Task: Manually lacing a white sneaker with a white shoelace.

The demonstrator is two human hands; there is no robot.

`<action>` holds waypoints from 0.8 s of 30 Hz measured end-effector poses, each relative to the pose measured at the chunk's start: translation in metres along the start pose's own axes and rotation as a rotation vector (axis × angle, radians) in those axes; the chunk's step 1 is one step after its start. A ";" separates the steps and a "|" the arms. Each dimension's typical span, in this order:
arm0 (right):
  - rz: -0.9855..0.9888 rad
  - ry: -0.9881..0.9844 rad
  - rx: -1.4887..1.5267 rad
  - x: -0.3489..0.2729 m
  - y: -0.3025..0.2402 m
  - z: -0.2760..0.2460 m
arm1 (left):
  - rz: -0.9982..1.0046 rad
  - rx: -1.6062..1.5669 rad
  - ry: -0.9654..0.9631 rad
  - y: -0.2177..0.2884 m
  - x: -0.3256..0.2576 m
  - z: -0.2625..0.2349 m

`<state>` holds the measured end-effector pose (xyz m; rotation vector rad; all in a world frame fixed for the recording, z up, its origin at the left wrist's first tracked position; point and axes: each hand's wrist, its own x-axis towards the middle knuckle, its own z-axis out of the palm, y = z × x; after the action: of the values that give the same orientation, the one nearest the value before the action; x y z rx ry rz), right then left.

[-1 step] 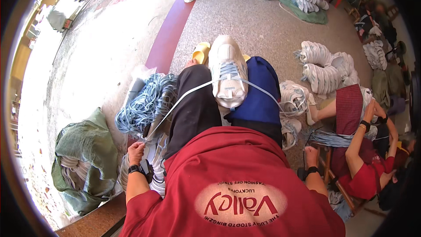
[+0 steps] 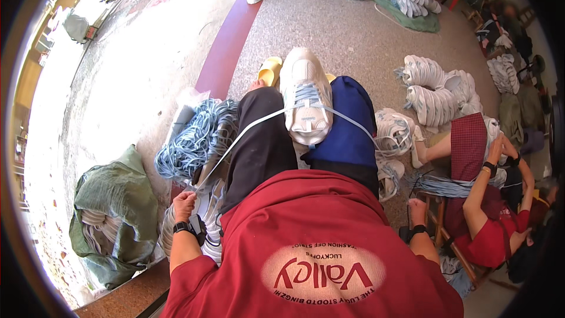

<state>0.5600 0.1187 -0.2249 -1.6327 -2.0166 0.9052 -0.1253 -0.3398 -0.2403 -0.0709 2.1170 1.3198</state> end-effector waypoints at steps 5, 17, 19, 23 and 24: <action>0.394 -0.063 0.030 -0.022 0.002 0.005 | -0.026 0.272 -0.050 0.000 -0.003 0.017; 0.251 -0.870 0.612 0.083 -0.268 0.034 | 0.091 -0.275 -0.769 0.223 -0.057 0.148; -0.060 -1.054 0.517 0.102 -0.335 0.048 | 0.173 -0.154 -0.982 0.253 -0.058 0.179; -0.666 -1.044 0.023 0.144 -0.388 0.106 | 0.270 0.179 -1.101 0.305 -0.059 0.246; -0.721 -0.927 -0.209 0.144 -0.409 0.109 | 0.336 0.165 -1.051 0.306 -0.052 0.260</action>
<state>0.1621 0.1861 -0.0331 -0.3900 -3.0577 1.2916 -0.0689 0.0114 -0.0477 0.8846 1.3207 0.9919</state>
